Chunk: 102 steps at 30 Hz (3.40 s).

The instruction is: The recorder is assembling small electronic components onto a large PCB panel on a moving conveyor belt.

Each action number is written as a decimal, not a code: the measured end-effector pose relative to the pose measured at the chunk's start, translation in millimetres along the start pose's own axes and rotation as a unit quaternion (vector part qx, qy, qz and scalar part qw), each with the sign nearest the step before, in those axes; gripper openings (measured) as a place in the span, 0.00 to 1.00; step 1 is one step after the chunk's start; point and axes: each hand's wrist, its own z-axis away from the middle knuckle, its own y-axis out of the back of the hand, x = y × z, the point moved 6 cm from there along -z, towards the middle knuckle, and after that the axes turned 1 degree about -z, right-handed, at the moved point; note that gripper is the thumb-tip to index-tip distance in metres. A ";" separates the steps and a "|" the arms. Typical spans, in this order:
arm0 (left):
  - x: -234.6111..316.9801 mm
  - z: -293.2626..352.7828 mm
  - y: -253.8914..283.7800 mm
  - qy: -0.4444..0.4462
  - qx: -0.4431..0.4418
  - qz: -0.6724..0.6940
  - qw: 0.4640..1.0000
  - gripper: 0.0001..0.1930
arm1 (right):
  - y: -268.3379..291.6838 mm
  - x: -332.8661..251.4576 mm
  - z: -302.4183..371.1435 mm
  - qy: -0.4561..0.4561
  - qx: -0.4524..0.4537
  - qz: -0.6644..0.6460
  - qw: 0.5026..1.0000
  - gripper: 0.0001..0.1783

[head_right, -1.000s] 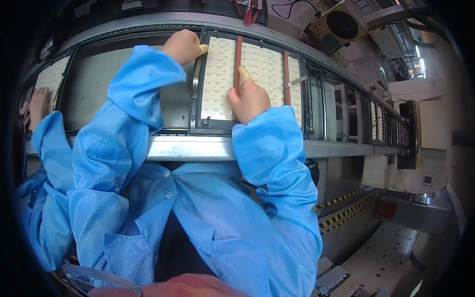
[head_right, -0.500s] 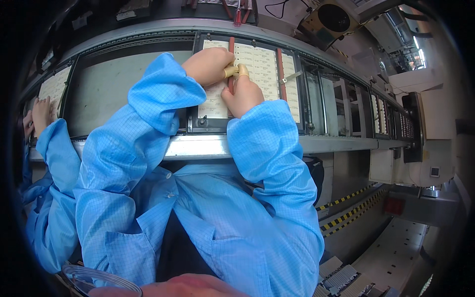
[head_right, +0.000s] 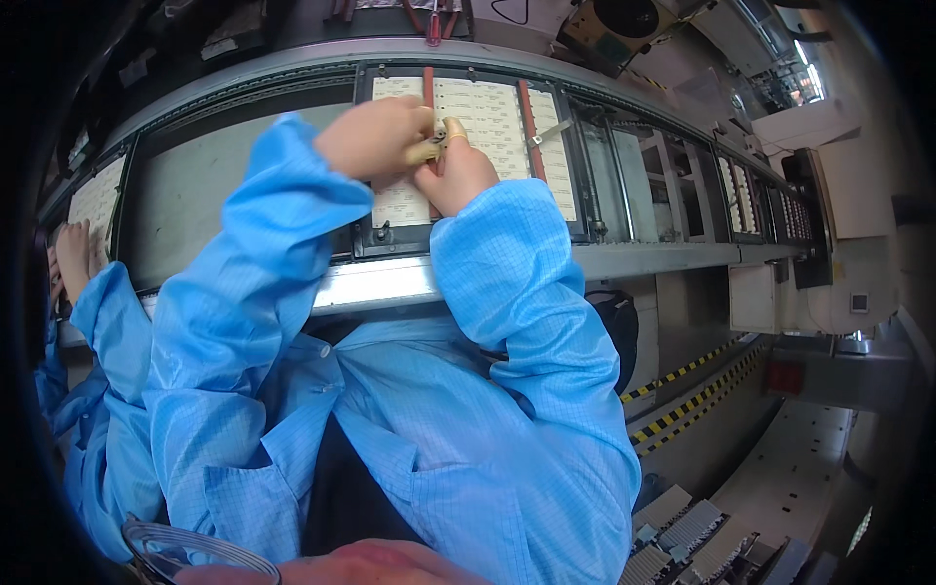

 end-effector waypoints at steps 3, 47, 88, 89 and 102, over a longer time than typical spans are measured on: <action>-21.0 41.0 33.7 0.089 -0.007 -0.069 0.994 0.17 | 6.3 8.8 5.6 -0.007 0.006 -0.023 1.000 0.39; -379.6 459.6 113.5 0.218 0.263 -0.005 0.940 0.16 | -82.5 -88.7 43.7 -0.373 0.368 0.356 0.774 0.25; -471.0 457.4 175.2 0.017 0.126 -0.021 0.992 0.12 | -378.9 -536.9 -60.9 0.329 -0.072 0.056 0.940 0.06; -466.3 449.8 173.4 0.019 0.107 -0.009 0.994 0.12 | -372.0 -526.3 -58.3 0.329 -0.052 0.040 0.942 0.06; -460.1 463.9 202.0 0.090 0.107 0.163 0.977 0.11 | -348.6 -461.8 -53.0 0.191 -0.192 -0.191 0.943 0.10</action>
